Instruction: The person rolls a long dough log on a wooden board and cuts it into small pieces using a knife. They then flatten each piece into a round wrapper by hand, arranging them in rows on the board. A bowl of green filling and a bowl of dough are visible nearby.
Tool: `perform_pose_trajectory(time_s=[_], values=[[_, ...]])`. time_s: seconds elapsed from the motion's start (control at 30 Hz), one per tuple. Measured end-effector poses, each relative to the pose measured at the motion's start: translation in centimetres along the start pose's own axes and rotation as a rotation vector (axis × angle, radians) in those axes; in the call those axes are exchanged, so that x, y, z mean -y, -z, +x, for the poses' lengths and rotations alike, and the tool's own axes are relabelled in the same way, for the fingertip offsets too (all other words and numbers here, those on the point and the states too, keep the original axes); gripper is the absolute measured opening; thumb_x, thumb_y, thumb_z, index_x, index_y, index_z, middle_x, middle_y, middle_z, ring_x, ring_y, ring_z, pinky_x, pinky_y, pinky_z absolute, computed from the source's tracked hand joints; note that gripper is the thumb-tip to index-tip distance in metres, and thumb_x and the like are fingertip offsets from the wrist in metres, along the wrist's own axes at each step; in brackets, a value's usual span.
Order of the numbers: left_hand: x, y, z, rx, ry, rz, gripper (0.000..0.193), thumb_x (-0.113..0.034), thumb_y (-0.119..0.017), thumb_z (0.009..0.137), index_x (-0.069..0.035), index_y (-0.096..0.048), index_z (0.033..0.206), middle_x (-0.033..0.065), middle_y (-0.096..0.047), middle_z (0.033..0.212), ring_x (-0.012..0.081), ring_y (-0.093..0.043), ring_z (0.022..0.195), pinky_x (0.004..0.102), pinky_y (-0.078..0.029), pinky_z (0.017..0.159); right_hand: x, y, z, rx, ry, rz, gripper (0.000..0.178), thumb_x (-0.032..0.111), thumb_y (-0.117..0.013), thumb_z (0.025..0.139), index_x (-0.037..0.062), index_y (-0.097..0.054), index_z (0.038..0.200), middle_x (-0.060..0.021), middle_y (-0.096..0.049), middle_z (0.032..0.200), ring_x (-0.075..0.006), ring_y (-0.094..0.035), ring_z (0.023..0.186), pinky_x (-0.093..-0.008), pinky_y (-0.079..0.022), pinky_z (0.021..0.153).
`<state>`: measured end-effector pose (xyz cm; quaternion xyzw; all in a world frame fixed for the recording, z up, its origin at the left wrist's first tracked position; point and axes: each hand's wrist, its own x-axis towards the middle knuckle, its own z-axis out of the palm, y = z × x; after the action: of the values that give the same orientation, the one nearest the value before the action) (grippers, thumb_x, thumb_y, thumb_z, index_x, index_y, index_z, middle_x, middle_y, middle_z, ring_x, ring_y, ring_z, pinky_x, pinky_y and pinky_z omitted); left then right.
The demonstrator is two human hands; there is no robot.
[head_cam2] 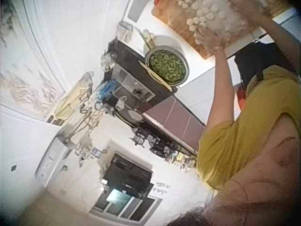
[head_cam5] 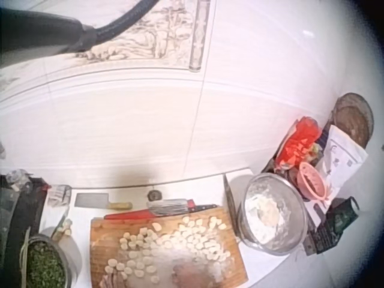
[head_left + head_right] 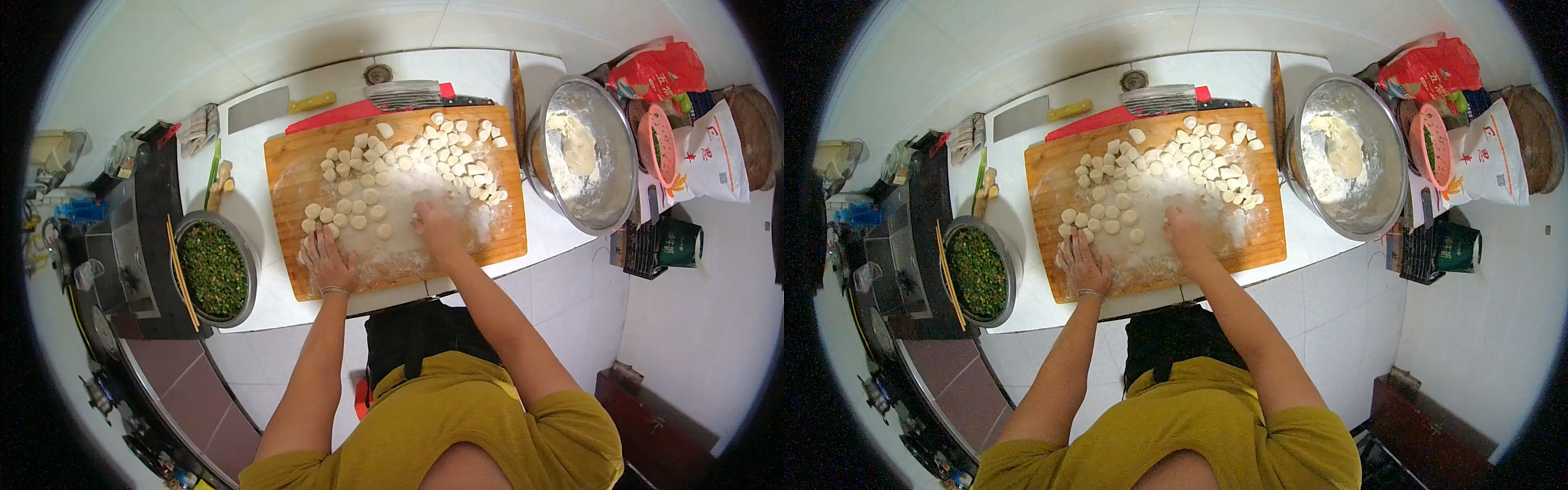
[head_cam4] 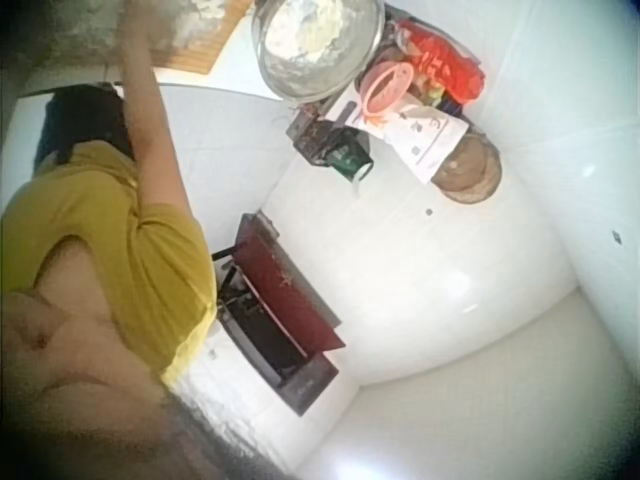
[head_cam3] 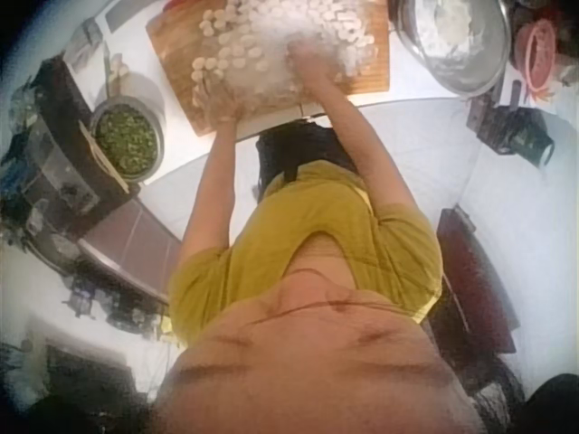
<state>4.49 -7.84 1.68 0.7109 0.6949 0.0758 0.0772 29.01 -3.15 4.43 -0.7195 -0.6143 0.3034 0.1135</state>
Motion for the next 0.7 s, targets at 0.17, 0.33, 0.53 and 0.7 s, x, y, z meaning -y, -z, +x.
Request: perform_pose_trajectory(time_s=[0.17,0.33,0.53,0.7], values=[[-0.1,0.4,-0.2,0.017,0.010,0.005,0.084,-0.037,-0.063,0.076,-0.007,-0.027,0.146,0.0083,-0.025,0.153,0.0319,-0.020,0.140,0.0528,-0.013,0.115,1.4,0.0,1.6,-0.431,0.176,-0.020,0.065,0.032,-0.067,0.080,0.0035,-0.043,0.134,-0.0265,-0.042,0.132,-0.0430,-0.042,0.120,-0.0536,-0.033,0.100],[0.3,-0.1,0.3,0.001,0.000,-0.005,0.082,-0.035,-0.062,0.077,-0.006,-0.028,0.145,0.0089,-0.026,0.152,0.0321,-0.021,0.140,0.0532,-0.013,0.115,2.2,-4.2,3.6,-0.488,0.157,-0.320,0.076,0.042,-0.056,0.087,0.0011,-0.027,0.144,-0.0258,-0.027,0.147,-0.0434,-0.025,0.135,-0.0628,-0.010,0.109],[0.4,0.1,0.6,-0.015,-0.031,-0.042,0.080,-0.031,-0.062,0.075,-0.005,-0.029,0.143,0.0110,-0.028,0.151,0.0328,-0.022,0.139,0.0532,-0.012,0.115,2.0,-3.7,1.8,-0.492,0.203,-0.235,0.076,0.042,-0.058,0.085,0.0050,-0.030,0.145,-0.0255,-0.028,0.146,-0.0437,-0.029,0.133,-0.0646,-0.014,0.106],[0.7,-0.1,0.7,-0.004,-0.040,0.000,0.081,-0.036,-0.062,0.076,-0.008,-0.030,0.144,0.0078,-0.027,0.152,0.0311,-0.022,0.140,0.0537,-0.015,0.114,2.0,-4.0,-2.8,-0.187,-0.076,-0.109,0.063,0.025,-0.062,0.083,0.0089,-0.038,0.139,-0.0231,-0.042,0.136,-0.0416,-0.048,0.114,-0.0527,-0.040,0.091]])
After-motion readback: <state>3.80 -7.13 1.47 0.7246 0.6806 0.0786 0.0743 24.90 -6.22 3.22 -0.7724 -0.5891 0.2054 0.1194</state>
